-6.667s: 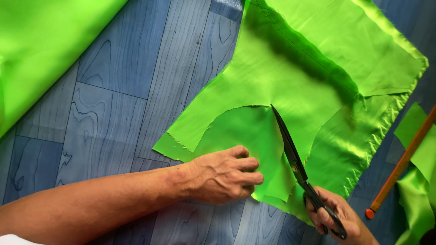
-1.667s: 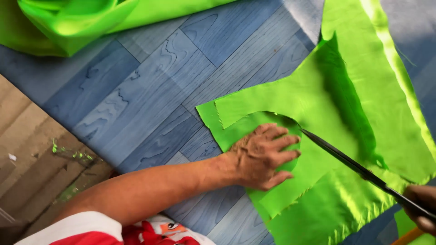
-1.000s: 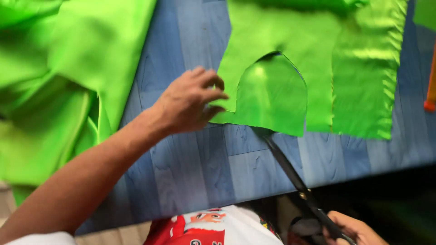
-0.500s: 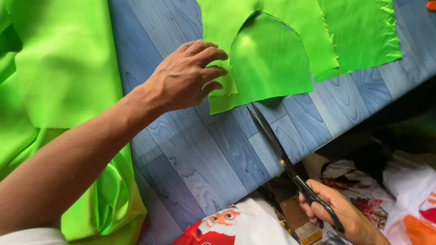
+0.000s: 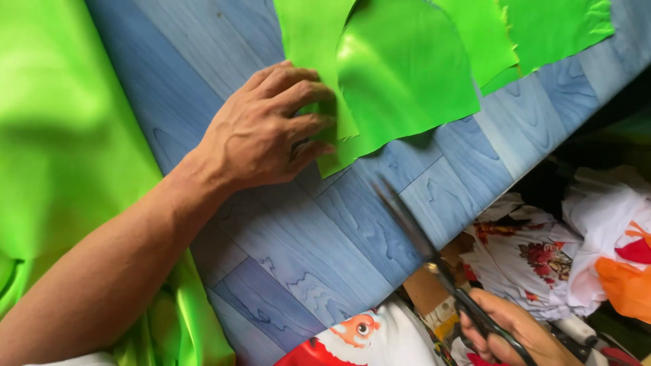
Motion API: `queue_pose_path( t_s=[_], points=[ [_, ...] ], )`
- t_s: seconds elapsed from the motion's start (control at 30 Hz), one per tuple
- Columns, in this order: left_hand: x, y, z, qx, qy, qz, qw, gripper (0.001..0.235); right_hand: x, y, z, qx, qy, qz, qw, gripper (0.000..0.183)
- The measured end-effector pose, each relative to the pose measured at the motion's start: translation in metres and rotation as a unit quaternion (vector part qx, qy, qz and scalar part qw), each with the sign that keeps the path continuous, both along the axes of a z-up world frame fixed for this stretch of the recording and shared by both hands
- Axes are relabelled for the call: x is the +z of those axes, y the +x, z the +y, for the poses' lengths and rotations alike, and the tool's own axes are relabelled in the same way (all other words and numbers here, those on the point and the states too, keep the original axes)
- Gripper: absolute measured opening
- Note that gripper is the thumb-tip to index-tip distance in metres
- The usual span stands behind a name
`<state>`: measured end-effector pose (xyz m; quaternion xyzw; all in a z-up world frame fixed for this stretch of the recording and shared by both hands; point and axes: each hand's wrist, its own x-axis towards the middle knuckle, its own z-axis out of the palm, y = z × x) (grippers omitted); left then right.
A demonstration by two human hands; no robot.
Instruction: Marking and cutting green fabric into specific pattern pieces using scissors and a ruler on a workshop table.
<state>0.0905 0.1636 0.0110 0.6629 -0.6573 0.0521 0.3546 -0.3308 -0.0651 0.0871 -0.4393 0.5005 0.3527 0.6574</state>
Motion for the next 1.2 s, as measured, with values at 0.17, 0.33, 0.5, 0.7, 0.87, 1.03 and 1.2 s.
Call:
queue_pose_path(
  t_s=[0.17, 0.33, 0.5, 0.7, 0.87, 1.03, 1.2],
  points=[
    [-0.006, -0.001, 0.003, 0.005, -0.008, -0.004, 1.0, 0.026, -0.007, 0.006, 0.007, 0.006, -0.026, -0.074, 0.997, 0.06],
    [-0.007, -0.001, 0.002, 0.007, -0.008, 0.004, 1.0, 0.027, -0.033, 0.034, 0.036, 0.019, -0.054, -0.15, 0.987, 0.055],
    [-0.005, 0.0, 0.003, 0.005, 0.0, 0.006, 1.0, 0.028, 0.001, 0.086, 0.067, 0.036, -0.133, -0.182, 0.974, 0.028],
    [-0.006, 0.001, 0.002, 0.0, 0.0, 0.009, 1.0, 0.029, -0.002, 0.087, 0.07, 0.016, -0.126, -0.203, 0.971, 0.038],
    [-0.009, 0.001, 0.003, 0.001, 0.009, 0.012, 1.0, 0.03, -0.01, 0.082, 0.065, 0.01, -0.105, -0.207, 0.973, 0.042],
    [-0.008, 0.0, 0.003, 0.001, 0.009, 0.016, 1.0, 0.03, -0.013, 0.08, 0.062, -0.006, -0.102, -0.195, 0.975, 0.038],
    [-0.006, 0.0, 0.002, 0.001, 0.004, 0.014, 1.0, 0.028, -0.02, 0.077, 0.062, -0.011, -0.112, -0.189, 0.976, 0.034]
  ],
)
